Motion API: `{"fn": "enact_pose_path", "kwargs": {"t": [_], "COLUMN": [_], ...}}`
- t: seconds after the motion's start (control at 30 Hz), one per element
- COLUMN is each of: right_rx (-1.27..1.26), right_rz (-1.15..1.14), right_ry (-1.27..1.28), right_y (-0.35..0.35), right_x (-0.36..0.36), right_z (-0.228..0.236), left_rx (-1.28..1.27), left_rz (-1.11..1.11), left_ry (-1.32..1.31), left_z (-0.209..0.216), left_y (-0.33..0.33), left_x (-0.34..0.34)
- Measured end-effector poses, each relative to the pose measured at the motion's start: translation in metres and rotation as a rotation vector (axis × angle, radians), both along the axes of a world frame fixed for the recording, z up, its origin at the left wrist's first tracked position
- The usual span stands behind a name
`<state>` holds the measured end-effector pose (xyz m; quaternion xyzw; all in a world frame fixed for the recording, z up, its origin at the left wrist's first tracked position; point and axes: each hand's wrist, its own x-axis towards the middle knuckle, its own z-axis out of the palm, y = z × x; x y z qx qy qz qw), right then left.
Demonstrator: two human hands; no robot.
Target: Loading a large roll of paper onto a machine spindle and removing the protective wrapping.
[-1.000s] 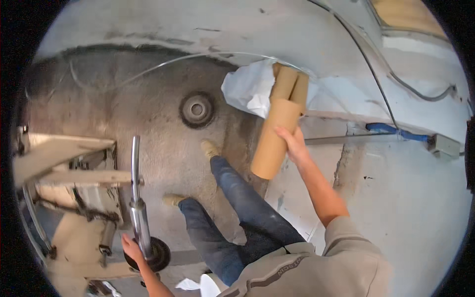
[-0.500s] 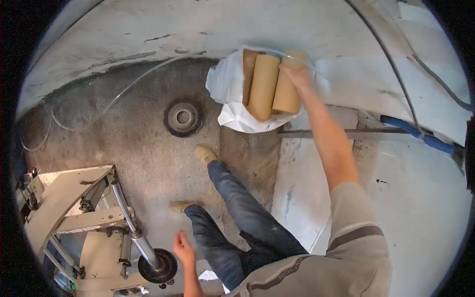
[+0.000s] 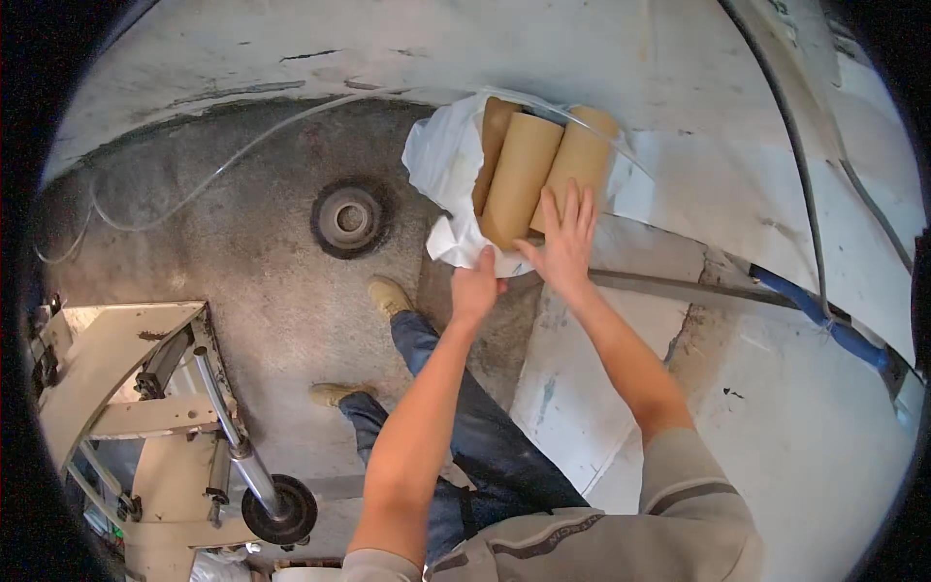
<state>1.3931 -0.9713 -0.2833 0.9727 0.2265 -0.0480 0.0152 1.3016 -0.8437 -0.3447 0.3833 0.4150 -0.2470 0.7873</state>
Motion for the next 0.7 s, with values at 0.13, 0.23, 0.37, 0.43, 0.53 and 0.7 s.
{"fn": "enact_pose_path", "kwargs": {"t": [0.13, 0.23, 0.37, 0.43, 0.53, 0.7], "right_rx": [0.018, 0.119, 0.338, 0.578, 0.578, 0.411], "right_rz": [0.065, 0.067, -0.285, -0.553, -0.508, -0.319], "right_ry": [-0.113, -0.207, -0.057, 0.270, 0.185, -0.019], "right_y": [-0.019, -0.029, -0.015, -0.024, -0.037, -0.042], "right_x": [0.042, 0.066, 0.054, 0.053, 0.049, 0.039], "right_z": [-0.003, 0.003, 0.007, 0.020, 0.014, -0.018], "left_rx": [0.159, 0.143, 0.207, 0.056, -0.079, -0.041], "left_rz": [0.087, -0.040, 0.187, 0.215, 0.255, 0.114], "left_ry": [-0.218, -0.222, -0.131, -0.133, -0.130, -0.061], "left_z": [0.038, 0.039, -0.004, -0.005, 0.006, 0.012], "left_y": [-0.014, -0.019, -0.031, -0.040, -0.051, -0.036], "left_x": [0.033, 0.047, 0.036, 0.045, 0.065, 0.068]}}
